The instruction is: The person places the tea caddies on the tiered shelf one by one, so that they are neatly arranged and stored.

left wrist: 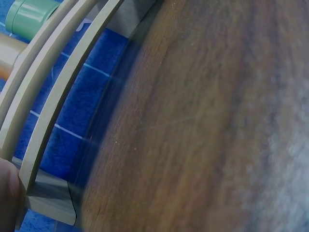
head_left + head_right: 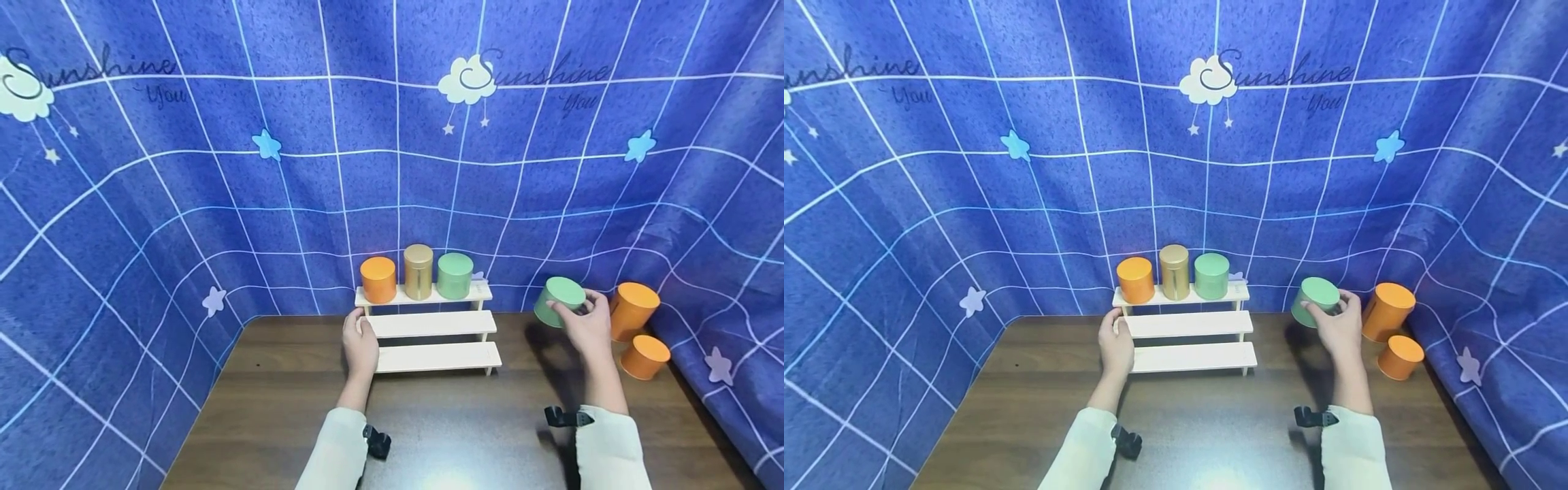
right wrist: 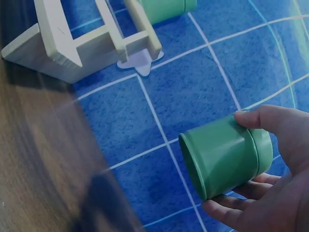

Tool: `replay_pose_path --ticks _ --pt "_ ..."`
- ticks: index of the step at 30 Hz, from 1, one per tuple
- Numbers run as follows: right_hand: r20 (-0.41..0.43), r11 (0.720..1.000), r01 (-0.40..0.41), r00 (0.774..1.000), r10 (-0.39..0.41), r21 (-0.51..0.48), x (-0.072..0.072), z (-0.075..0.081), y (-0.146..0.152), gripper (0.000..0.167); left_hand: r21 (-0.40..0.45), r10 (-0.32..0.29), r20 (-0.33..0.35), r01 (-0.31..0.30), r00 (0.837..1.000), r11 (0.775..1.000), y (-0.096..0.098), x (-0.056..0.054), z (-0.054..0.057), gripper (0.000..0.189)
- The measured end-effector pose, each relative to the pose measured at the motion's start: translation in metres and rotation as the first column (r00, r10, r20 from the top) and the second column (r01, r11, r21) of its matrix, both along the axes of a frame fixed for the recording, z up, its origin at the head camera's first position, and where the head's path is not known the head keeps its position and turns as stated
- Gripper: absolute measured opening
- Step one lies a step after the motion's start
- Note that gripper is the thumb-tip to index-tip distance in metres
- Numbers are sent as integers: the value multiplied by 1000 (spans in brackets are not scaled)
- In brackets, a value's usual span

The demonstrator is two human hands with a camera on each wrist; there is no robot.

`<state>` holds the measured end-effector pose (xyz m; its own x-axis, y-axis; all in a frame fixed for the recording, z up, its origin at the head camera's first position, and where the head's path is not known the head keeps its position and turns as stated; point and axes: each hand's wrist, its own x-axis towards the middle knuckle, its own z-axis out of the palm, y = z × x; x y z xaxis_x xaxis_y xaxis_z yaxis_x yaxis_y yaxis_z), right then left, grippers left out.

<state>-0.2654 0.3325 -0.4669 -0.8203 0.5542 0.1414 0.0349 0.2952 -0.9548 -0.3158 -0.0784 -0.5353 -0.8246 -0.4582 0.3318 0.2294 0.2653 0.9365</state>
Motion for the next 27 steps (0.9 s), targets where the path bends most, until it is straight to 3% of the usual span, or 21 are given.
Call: replay_pose_path --ticks 12,27 --pt "-8 988 -152 988 152 22 2 11 -22 81 -2 -26 -4 26 1000 1000 -2 2 0 29" --pt "3 970 -237 971 237 46 5 14 -35 83 23 -34 6 34 999 999 -1 -2 -1 29"
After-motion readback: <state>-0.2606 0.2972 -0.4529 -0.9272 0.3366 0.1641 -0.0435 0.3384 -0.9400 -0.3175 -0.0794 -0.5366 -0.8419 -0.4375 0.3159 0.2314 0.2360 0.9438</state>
